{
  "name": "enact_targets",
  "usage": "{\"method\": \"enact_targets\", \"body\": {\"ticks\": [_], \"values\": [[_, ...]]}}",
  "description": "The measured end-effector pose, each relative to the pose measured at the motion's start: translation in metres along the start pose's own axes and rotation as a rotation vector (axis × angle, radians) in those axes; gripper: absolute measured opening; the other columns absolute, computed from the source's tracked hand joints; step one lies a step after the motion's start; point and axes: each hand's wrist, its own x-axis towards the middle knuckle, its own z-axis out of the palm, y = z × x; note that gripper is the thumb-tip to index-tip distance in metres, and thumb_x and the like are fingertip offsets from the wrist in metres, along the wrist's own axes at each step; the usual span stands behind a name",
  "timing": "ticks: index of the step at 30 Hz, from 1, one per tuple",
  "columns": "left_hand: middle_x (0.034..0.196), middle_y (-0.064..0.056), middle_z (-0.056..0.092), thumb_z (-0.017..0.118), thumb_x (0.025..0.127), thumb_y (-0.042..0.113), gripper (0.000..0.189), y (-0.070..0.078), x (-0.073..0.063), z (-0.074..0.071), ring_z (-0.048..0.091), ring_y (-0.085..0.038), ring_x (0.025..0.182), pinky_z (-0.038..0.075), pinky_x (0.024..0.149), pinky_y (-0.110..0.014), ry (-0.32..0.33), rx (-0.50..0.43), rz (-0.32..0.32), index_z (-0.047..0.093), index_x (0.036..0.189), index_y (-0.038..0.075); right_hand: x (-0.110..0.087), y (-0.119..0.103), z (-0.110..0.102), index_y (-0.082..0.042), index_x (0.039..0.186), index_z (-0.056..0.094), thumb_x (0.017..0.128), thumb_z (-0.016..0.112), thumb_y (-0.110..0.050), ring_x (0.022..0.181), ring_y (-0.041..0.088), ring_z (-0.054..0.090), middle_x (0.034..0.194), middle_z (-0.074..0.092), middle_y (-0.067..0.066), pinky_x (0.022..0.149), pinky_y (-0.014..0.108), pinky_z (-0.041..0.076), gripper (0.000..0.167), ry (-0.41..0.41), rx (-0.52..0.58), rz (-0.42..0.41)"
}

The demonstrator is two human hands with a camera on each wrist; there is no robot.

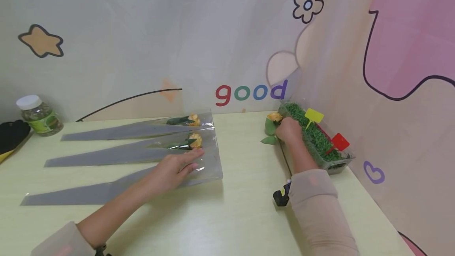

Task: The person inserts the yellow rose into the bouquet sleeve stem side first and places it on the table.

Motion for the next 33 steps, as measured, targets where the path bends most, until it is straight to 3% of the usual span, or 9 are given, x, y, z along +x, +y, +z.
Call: {"method": "enact_targets", "body": {"ticks": [7, 19, 24, 27, 30, 33], "values": [[0.137, -0.012, 0.045, 0.054, 0.094, 0.010, 0.042, -0.002, 0.001, 0.001, 0.036, -0.026, 0.129, 0.032, 0.103, -0.040, -0.002, -0.020, -0.010, 0.047, 0.134, 0.001, 0.007, 0.002, 0.007, -0.012, 0.046, 0.048, 0.086, 0.058, -0.015, 0.054, 0.020, 0.047, 0.046, 0.045, -0.001, 0.058, 0.032, 0.041, 0.041, -0.007, -0.033, 0.013], [0.137, -0.012, 0.045, 0.054, 0.094, 0.010, 0.042, -0.001, 0.001, 0.002, 0.036, -0.026, 0.129, 0.033, 0.102, -0.040, -0.002, -0.019, -0.013, 0.048, 0.134, 0.002, 0.011, 0.004, 0.016, -0.016, 0.047, 0.042, 0.083, 0.058, -0.014, 0.052, 0.019, 0.044, 0.046, 0.040, -0.002, 0.052, 0.030, 0.039, 0.039, 0.025, 0.021, 0.025], [0.137, -0.011, 0.046, 0.054, 0.094, 0.011, 0.042, -0.001, 0.001, 0.002, 0.037, -0.025, 0.129, 0.033, 0.102, -0.039, -0.003, -0.017, -0.017, 0.048, 0.134, 0.002, 0.009, 0.006, 0.012, -0.016, 0.045, 0.046, 0.082, 0.058, -0.015, 0.058, 0.021, 0.050, 0.045, 0.047, -0.002, 0.072, 0.041, 0.045, 0.038, 0.027, 0.023, 0.001], [0.136, -0.010, 0.047, 0.054, 0.094, 0.011, 0.041, -0.001, 0.001, 0.002, 0.037, -0.024, 0.129, 0.033, 0.102, -0.038, -0.004, -0.011, -0.023, 0.048, 0.134, 0.003, 0.008, 0.005, 0.009, -0.013, 0.046, 0.050, 0.081, 0.057, -0.013, 0.056, 0.019, 0.052, 0.045, 0.050, -0.003, 0.071, 0.040, 0.044, 0.036, 0.021, 0.039, -0.032], [0.136, -0.009, 0.047, 0.055, 0.094, 0.012, 0.041, -0.001, 0.002, 0.002, 0.037, -0.023, 0.129, 0.033, 0.102, -0.038, -0.001, -0.006, -0.028, 0.049, 0.134, 0.003, 0.006, 0.000, 0.006, -0.004, 0.058, 0.064, 0.082, 0.057, -0.013, 0.051, 0.014, 0.057, 0.049, 0.057, -0.001, 0.064, 0.035, 0.045, 0.026, 0.003, 0.110, -0.056], [0.136, -0.009, 0.047, 0.055, 0.094, 0.011, 0.042, -0.001, 0.002, 0.001, 0.037, -0.022, 0.129, 0.033, 0.102, -0.038, 0.003, -0.002, -0.030, 0.048, 0.134, 0.003, 0.003, -0.008, 0.003, 0.005, 0.086, 0.071, 0.084, 0.060, -0.013, 0.051, 0.011, 0.061, 0.058, 0.065, 0.004, 0.069, 0.037, 0.049, 0.021, -0.010, 0.196, -0.066]]}}
